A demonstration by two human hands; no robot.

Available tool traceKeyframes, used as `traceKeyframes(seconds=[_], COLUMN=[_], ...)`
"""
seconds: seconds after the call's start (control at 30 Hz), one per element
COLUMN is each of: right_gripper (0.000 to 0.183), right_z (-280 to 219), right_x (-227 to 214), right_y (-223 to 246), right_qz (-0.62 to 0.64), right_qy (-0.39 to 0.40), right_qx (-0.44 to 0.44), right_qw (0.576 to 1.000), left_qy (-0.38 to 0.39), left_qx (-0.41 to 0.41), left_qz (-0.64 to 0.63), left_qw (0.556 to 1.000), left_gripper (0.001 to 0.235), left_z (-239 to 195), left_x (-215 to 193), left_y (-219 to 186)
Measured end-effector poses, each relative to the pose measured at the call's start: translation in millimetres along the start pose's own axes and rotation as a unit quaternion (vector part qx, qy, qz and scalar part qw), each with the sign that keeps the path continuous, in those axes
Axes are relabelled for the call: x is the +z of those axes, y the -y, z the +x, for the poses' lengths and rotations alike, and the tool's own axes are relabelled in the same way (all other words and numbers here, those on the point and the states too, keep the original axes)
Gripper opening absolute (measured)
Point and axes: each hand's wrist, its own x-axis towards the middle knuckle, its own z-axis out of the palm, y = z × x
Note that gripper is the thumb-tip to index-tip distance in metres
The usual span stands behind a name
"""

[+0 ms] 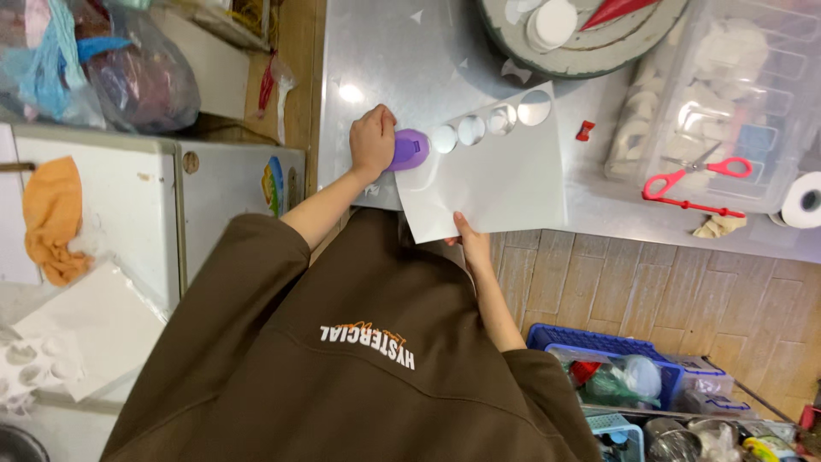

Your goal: The person uses a purple paper punch to cut circles from a white sheet. They then fold the cut paper circles by hand and trim one using red scissors.

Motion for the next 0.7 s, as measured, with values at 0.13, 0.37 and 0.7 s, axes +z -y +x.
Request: traceKeyframes(seconds=[0.13,0.37,0.7], right_gripper=[0.030,0.032,0.033], right_z=[-2.3,3.0,22.2], right_x=[-1.5,0.1,51.4], right_y=[-7.6,-5.2,3.3], right_qz=[-0.004,0.010,-0.017], right_qy=[0.000,-0.067,-0.065], right_qx=[-0.012,-0.084,-0.098], right_qw=[1.000,0.994,0.993], left_qy=[0.014,0.028,-0.031], left_qx=[-0.008,0.104,0.051], left_qz=[0.029,0.088,-0.053], left_qw=[0.999,0.990,0.997], left_gripper=[0.018,0.040,0.037], left_z=[3.1,-10.0,-8.6], left_x=[-5.7,-7.6,6.8], left_y=[-16.9,-31.6,-6.7])
